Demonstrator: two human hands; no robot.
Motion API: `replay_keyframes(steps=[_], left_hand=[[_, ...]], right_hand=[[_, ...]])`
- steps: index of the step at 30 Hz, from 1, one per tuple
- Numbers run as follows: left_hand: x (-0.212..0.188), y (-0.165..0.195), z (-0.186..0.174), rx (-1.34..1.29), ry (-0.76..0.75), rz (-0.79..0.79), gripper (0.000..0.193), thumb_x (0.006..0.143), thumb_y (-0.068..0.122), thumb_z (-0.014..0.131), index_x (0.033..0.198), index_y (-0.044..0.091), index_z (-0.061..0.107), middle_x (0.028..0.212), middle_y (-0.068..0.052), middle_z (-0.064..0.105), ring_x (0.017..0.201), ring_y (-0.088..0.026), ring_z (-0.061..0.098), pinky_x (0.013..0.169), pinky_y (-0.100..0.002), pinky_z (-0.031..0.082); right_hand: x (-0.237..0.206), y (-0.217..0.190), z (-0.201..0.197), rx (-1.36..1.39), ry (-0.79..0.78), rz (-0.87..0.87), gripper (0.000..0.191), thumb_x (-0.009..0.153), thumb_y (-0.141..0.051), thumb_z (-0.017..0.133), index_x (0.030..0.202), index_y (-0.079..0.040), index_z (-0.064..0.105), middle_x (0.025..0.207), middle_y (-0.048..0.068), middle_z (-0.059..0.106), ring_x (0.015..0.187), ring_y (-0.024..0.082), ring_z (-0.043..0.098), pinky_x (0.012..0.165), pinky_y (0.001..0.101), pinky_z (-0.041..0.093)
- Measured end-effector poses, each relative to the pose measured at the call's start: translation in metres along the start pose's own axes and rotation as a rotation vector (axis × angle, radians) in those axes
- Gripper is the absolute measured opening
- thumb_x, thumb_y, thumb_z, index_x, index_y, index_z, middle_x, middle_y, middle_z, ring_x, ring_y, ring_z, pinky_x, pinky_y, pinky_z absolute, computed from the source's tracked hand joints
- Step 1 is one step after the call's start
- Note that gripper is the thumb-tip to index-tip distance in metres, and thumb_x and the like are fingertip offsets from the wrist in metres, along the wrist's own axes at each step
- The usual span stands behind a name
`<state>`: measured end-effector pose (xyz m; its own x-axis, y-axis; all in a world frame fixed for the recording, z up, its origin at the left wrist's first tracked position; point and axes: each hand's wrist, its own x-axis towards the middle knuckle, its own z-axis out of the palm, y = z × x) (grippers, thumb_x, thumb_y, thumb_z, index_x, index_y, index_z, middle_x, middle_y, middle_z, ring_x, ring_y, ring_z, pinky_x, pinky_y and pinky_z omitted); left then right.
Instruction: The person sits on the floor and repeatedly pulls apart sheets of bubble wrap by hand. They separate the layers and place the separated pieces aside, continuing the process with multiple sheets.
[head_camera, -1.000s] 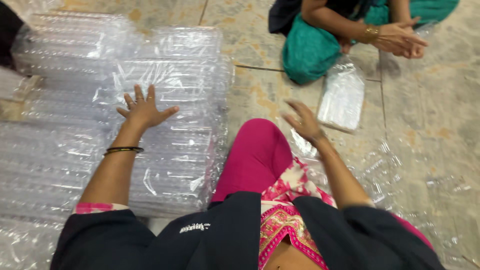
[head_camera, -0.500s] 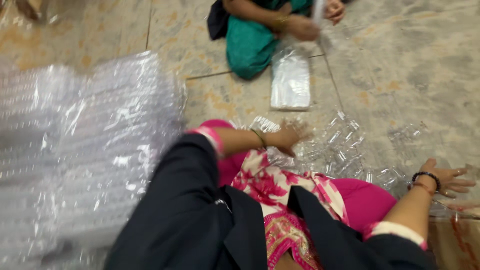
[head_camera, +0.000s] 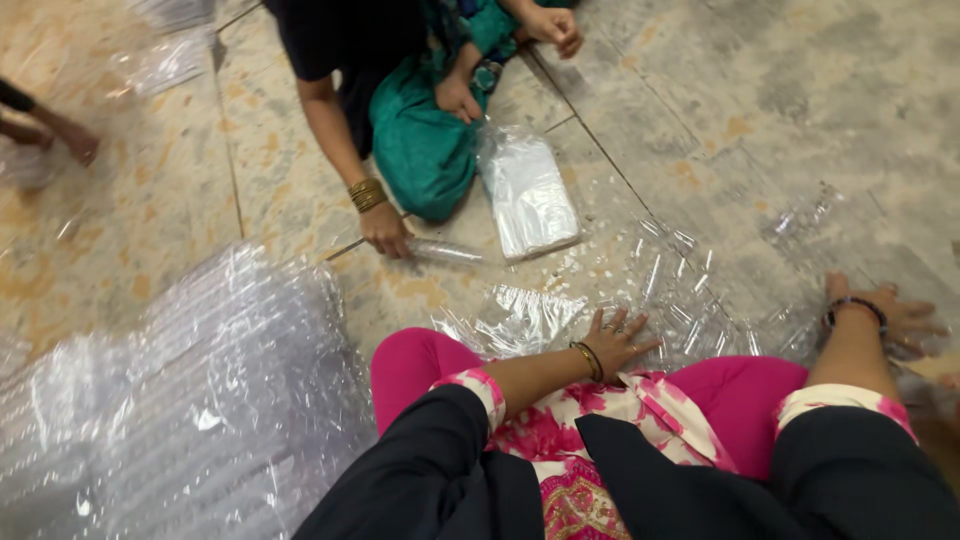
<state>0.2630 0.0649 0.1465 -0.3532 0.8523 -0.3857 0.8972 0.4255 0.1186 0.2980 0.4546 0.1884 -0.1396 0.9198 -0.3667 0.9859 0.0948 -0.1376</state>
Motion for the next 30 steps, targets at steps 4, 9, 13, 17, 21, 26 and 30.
replay_keyframes(steps=[4, 9, 13, 17, 21, 26, 30], left_hand=[[-0.015, 0.0, -0.005, 0.038, 0.013, -0.037, 0.109, 0.074, 0.069, 0.073, 0.164, 0.04, 0.019, 0.173, -0.011, 0.006, 0.157, -0.044, 0.007, 0.114, -0.076, 0.01], [-0.03, -0.002, -0.019, -0.101, 0.083, -0.144, 0.095, 0.08, 0.066, 0.07, 0.158, 0.033, 0.029, 0.172, -0.012, 0.008, 0.157, -0.045, 0.004, 0.116, -0.078, 0.003], [-0.042, -0.012, -0.028, -0.091, 0.198, -0.223, 0.094, 0.08, 0.053, 0.073, 0.161, 0.03, 0.031, 0.172, -0.014, 0.01, 0.156, -0.045, 0.008, 0.118, -0.075, 0.007], [-0.051, -0.019, -0.027, -0.063, 0.194, -0.254, 0.101, 0.074, 0.061, 0.075, 0.158, 0.022, 0.033, 0.17, -0.015, 0.011, 0.155, -0.044, 0.016, 0.115, -0.074, 0.02], [-0.059, -0.022, -0.015, -0.124, 0.228, -0.335, 0.108, 0.076, 0.067, 0.075, 0.16, 0.018, 0.029, 0.171, -0.017, 0.009, 0.153, -0.052, 0.013, 0.111, -0.079, 0.02], [-0.072, -0.033, 0.005, -0.228, 0.384, -0.301, 0.122, 0.074, 0.069, 0.081, 0.165, 0.014, 0.02, 0.169, -0.021, 0.004, 0.154, -0.051, 0.002, 0.117, -0.077, 0.01], [-0.081, -0.039, 0.006, -0.331, 0.141, -0.406, 0.126, 0.07, 0.061, 0.085, 0.165, 0.014, 0.018, 0.17, -0.021, 0.0, 0.154, -0.049, 0.001, 0.116, -0.076, 0.011]], right_hand=[[-0.014, -0.005, 0.005, 0.0, -0.063, -0.003, 0.101, 0.079, -0.079, 0.066, 0.161, -0.022, 0.044, 0.174, 0.018, 0.015, 0.157, 0.047, 0.017, 0.12, 0.0796, 0.013], [-0.062, -0.025, 0.008, -0.01, -0.107, -0.09, 0.1, 0.079, -0.078, 0.061, 0.16, -0.025, 0.035, 0.169, 0.021, 0.007, 0.155, 0.043, 0.009, 0.113, 0.0794, 0.016], [-0.117, -0.042, 0.006, 0.038, -0.13, -0.216, 0.088, 0.086, -0.075, 0.052, 0.155, -0.021, 0.039, 0.163, 0.02, 0.018, 0.151, 0.043, 0.017, 0.116, 0.0693, 0.016], [-0.158, -0.047, 0.006, -0.085, -0.125, -0.519, 0.076, 0.095, -0.068, 0.043, 0.149, -0.015, 0.046, 0.156, 0.018, 0.037, 0.147, 0.042, 0.029, 0.12, 0.0573, 0.015], [-0.178, -0.045, 0.016, 0.129, -0.045, -0.825, 0.065, 0.101, -0.061, 0.047, 0.138, -0.008, 0.059, 0.141, 0.02, 0.056, 0.135, 0.046, 0.042, 0.118, 0.054, 0.016], [-0.218, -0.045, 0.038, 0.376, -0.014, -1.026, 0.035, 0.096, -0.034, 0.073, 0.121, -0.009, 0.073, 0.13, 0.021, 0.064, 0.131, 0.043, 0.048, 0.114, 0.0504, 0.038], [-0.264, -0.035, 0.053, 0.384, -0.194, -1.426, 0.05, 0.094, -0.022, 0.072, 0.142, -0.012, 0.062, 0.153, 0.032, 0.043, 0.144, 0.048, 0.033, 0.118, 0.0523, 0.029]])
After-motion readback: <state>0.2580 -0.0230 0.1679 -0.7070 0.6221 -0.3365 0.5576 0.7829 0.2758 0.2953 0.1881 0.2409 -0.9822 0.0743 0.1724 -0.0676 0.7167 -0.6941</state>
